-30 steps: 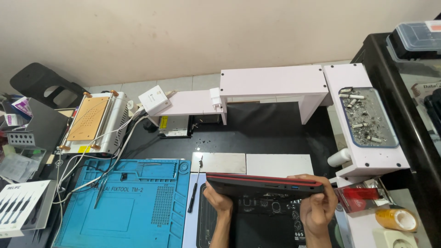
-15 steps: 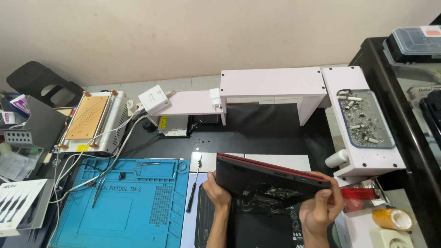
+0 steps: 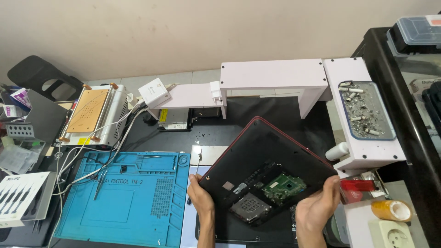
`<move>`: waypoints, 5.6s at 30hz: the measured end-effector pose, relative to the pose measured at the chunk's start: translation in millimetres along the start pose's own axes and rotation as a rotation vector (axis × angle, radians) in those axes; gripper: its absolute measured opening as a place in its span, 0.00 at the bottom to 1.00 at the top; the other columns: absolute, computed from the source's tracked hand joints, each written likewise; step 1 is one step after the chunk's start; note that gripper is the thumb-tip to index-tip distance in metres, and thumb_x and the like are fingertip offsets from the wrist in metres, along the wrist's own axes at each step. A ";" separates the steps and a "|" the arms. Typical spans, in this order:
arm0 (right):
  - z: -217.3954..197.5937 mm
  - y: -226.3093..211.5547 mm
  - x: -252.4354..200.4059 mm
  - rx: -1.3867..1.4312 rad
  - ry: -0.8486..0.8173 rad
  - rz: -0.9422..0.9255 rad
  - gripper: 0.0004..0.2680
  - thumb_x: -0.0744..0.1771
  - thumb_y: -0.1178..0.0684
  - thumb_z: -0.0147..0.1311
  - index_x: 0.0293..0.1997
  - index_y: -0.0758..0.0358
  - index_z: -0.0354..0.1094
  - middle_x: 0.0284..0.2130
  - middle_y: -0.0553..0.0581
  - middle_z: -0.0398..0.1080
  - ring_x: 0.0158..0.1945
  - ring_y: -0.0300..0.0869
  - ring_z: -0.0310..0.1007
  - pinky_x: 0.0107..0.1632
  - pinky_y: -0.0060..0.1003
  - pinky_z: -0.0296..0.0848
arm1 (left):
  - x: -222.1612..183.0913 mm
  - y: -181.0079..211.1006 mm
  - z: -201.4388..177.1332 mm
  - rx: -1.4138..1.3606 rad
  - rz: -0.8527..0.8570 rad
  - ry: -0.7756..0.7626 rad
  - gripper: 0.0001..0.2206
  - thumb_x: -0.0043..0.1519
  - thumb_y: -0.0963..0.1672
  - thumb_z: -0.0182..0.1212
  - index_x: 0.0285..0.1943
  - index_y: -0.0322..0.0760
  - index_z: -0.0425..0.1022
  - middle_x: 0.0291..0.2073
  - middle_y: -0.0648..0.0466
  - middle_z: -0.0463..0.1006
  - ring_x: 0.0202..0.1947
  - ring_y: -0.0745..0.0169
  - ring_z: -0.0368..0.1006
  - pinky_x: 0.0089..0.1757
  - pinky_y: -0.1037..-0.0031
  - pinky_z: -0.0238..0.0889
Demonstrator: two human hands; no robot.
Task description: Assembling the bottom casing and internal components of a laptop at a repair station.
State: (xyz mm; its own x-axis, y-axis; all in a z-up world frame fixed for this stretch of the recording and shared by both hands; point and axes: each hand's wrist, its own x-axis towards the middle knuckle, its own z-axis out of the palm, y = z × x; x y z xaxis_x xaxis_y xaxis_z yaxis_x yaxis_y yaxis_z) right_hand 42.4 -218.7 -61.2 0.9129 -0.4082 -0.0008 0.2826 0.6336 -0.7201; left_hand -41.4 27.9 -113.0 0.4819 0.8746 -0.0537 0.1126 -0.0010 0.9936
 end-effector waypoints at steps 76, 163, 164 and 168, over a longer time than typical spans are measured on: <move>-123.4 41.7 12.1 -0.918 -0.182 0.705 0.21 0.66 0.49 0.57 0.61 0.73 0.62 0.27 0.68 0.76 0.28 0.50 0.79 0.32 0.40 0.78 | 16.5 21.2 38.1 0.879 0.360 -0.279 0.12 0.68 0.42 0.51 0.51 0.25 0.74 0.43 0.37 0.75 0.42 0.34 0.74 0.40 0.53 0.69; -36.8 31.9 31.8 -1.132 -0.605 0.102 0.21 0.62 0.58 0.64 0.63 0.54 0.69 0.34 0.53 0.77 0.36 0.39 0.76 0.45 0.35 0.75 | 8.5 27.2 37.7 0.333 0.273 -0.251 0.14 0.68 0.42 0.53 0.62 0.38 0.74 0.45 0.48 0.78 0.42 0.59 0.75 0.42 0.68 0.68; -35.6 32.0 31.7 -1.132 -0.611 0.094 0.21 0.62 0.59 0.64 0.62 0.54 0.69 0.33 0.53 0.77 0.37 0.39 0.76 0.45 0.34 0.75 | 9.3 28.3 37.2 0.334 0.264 -0.236 0.14 0.68 0.41 0.53 0.62 0.38 0.75 0.45 0.49 0.78 0.39 0.59 0.74 0.41 0.68 0.68; -34.1 30.8 30.6 -1.120 -0.628 0.096 0.20 0.62 0.59 0.64 0.61 0.55 0.69 0.34 0.54 0.76 0.37 0.40 0.75 0.46 0.35 0.74 | 14.6 30.0 36.2 0.363 0.245 -0.238 0.14 0.67 0.41 0.55 0.61 0.39 0.75 0.41 0.50 0.78 0.37 0.62 0.73 0.36 0.69 0.67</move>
State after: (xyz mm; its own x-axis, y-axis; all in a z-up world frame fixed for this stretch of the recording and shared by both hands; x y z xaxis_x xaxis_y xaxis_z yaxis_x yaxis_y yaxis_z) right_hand 69.0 -234.1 -107.1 0.9835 0.1797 0.0202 0.0877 -0.3760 -0.9225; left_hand 0.4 23.0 -87.5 0.7125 0.6924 0.1141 0.2458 -0.3986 0.8836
